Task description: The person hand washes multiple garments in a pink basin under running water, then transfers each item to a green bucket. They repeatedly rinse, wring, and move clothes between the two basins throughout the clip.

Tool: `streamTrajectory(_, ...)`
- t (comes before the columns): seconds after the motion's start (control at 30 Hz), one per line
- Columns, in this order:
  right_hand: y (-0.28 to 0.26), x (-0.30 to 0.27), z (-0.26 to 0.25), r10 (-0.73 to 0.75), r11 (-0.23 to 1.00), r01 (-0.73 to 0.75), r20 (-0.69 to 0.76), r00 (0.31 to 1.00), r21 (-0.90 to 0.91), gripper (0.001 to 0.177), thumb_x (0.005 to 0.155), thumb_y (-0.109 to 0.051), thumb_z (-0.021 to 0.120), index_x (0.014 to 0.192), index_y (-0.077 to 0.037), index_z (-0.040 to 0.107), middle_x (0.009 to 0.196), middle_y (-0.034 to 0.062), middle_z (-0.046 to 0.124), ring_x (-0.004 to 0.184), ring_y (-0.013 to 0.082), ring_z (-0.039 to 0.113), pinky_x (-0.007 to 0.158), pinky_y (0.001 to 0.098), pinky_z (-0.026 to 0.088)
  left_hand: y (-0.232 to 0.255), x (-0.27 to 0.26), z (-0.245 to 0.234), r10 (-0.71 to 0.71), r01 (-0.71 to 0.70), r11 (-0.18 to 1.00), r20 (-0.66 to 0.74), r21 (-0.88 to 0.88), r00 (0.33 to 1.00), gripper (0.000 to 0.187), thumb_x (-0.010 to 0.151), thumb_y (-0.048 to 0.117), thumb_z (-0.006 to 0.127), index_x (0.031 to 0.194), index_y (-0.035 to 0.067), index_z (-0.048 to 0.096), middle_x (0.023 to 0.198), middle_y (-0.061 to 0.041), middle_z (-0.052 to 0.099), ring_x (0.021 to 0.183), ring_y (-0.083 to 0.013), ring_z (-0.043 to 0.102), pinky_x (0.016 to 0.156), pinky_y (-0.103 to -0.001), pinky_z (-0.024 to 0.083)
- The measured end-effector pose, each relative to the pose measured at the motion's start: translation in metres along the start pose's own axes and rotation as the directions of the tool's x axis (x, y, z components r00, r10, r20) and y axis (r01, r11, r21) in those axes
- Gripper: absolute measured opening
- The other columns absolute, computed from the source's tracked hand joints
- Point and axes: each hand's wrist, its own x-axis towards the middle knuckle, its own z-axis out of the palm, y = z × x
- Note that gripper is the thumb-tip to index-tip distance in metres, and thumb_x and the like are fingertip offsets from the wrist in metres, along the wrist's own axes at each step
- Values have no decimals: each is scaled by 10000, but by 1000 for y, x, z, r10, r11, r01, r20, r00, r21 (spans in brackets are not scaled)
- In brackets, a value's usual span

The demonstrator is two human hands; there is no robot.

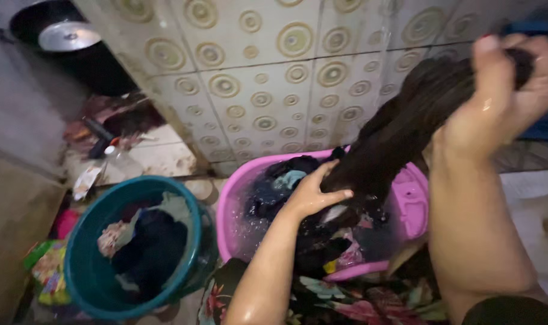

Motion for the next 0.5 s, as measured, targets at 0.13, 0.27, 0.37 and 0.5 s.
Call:
streamTrajectory(0.13, 32, 7, -41, -2, 968, -33, -140, 990, -250, 261, 989, -79, 825, 1064, -44, 577, 1045, 7, 611, 995, 132, 588, 949, 300, 512, -33, 22, 19, -66, 61, 993, 41, 101, 997, 412, 944, 350, 699, 1250, 74, 699, 1104, -182, 763, 1047, -293, 754, 920, -420, 564)
streamTrajectory(0.27, 73, -30, -89, 342, 692, -211, 57, 938, -690, 439, 1010, -241, 812, 777, 23, 549, 753, 116, 510, 738, 189, 460, 697, 365, 396, -45, 30, 9, -171, 180, 925, -57, 335, 984, 394, 918, 370, 642, 1205, 109, 710, 1047, -218, 732, 1032, -381, 683, 865, -466, 532)
streamTrajectory(0.37, 119, -48, -111, 516, 449, 11, 270, 813, -893, 517, 825, -421, 880, 1032, 21, 709, 981, 226, 700, 920, 323, 679, 839, 427, 515, -46, 31, -6, -294, 339, 848, -172, 407, 940, 402, 892, 460, 624, 1086, 135, 758, 992, -194, 752, 984, -383, 697, 847, -472, 530)
streamTrajectory(0.5, 154, -107, -118, 687, 580, 258, 634, 356, -773, 1022, 554, -483, 973, 1338, 24, 556, 1291, 329, 607, 1226, 463, 572, 1005, 515, 471, -49, 34, -3, -387, 437, 835, -208, 334, 898, 450, 892, 508, 636, 998, 97, 782, 925, -201, 752, 937, -356, 714, 824, -452, 536)
